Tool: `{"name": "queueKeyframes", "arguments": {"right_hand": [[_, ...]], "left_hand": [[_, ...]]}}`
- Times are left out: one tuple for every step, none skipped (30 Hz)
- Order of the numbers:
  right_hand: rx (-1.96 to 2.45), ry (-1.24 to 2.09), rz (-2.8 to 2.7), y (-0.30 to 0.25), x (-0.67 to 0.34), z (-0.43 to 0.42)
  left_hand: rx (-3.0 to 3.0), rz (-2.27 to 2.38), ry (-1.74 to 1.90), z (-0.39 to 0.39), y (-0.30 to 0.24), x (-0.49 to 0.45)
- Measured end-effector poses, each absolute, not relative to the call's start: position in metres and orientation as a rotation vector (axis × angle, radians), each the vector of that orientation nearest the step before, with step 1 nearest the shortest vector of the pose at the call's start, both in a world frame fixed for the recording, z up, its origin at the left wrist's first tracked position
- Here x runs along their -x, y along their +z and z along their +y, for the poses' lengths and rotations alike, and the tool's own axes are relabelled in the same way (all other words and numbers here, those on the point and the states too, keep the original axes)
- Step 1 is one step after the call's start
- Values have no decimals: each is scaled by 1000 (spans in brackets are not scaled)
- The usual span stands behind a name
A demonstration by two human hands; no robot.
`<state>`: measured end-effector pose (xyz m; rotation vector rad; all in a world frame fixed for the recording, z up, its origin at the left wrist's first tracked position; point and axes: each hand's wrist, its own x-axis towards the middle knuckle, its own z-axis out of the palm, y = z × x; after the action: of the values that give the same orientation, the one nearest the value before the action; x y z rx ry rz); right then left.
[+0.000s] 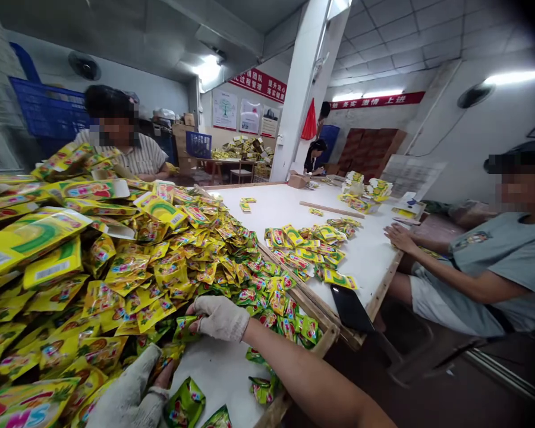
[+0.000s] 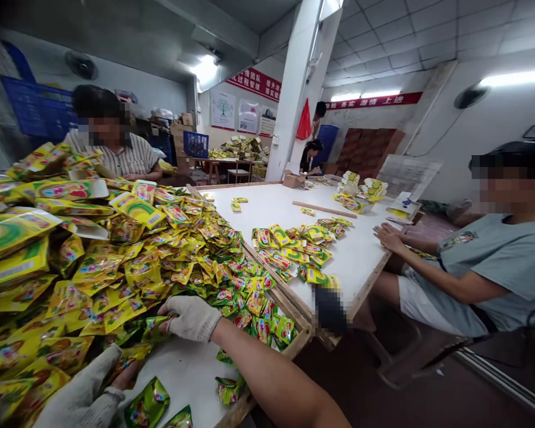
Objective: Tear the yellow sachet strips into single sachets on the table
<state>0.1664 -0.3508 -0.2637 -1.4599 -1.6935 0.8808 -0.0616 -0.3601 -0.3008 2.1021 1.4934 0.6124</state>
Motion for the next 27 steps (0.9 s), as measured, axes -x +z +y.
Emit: {"name": "queueKeyframes", "arguments": {"right_hand": [[1469, 829, -1778, -264, -167, -352], [1472, 798, -1849, -263, -167, -352], [1474, 789, -1898, -262, -166, -353], [1475, 800, -1927, -261, -166, -355], [1474, 822, -1937, -259, -165, -355], [1468, 849, -1935, -257, -164, -356], [1455, 874, -1927, -255, -162, -357], [1435, 888, -1916, -254, -161, -358], [1418, 884, -1902, -252, -160, -359], [1408, 866, -1890, -250, -159, -359], [1402, 836, -1880, -248, -158, -359], [1396, 803, -1867, -246, -159, -359], [1388, 775, -1849, -244, -160, -359], [1378, 752, -1825, -243, -163, -358], [1366, 728, -1791, -242, -166, -356], [1351, 708, -1746, -241, -169, -355], [1330, 696, -1683, -240, -173, -353], [1299, 700, -1605, -240, -176, -352], [1259, 721, -1517, -239, -179, -353], [1207, 765, -1419, -238, -181, -354], [1152, 836, -1329, -238, -182, -357], [1114, 909, -1267, -238, -182, -361], [1098, 966, -1226, -238, -182, -366], [1095, 1014, -1228, -239, -182, -371], [1098, 1058, -1285, -240, -181, -376], [1097, 1075, -1335, -242, -179, -382], [1115, 1104, -1402, -243, -176, -386]], "left_hand": [[-2127, 1468, 589, -362, -303, 60], [-2149, 1441, 566, -364, -304, 58], [-2169, 1413, 546, -368, -303, 55], [-2182, 1393, 535, -372, -300, 52], [-2187, 1385, 542, -376, -296, 49], [-2187, 1381, 562, -380, -292, 46], [-2185, 1377, 587, -384, -287, 43], [-2186, 1365, 609, -387, -282, 40], [-2192, 1346, 625, -389, -278, 37], [-2203, 1320, 630, -391, -274, 35], [-2215, 1290, 624, -393, -271, 33], [-2219, 1268, 618, -394, -268, 31], [-2214, 1254, 612, -395, -265, 30], [-2197, 1243, 606, -396, -262, 29], [-2167, 1235, 607, -396, -259, 28], [-2125, 1224, 617, -395, -256, 28], [-2075, 1207, 632, -395, -253, 28], [-2013, 1186, 649, -394, -250, 28], [-1931, 1160, 671, -393, -248, 29], [-1821, 1134, 703, -391, -246, 29], [-1696, 1109, 735, -389, -246, 30], [-1540, 1088, 781, -387, -246, 30], [-1381, 1072, 833, -385, -247, 31], [-1251, 1069, 880, -383, -249, 32], [-1147, 1074, 928, -381, -251, 33], [-1091, 1056, 951, -380, -252, 35], [-1059, 1039, 962, -379, -253, 36]]}}
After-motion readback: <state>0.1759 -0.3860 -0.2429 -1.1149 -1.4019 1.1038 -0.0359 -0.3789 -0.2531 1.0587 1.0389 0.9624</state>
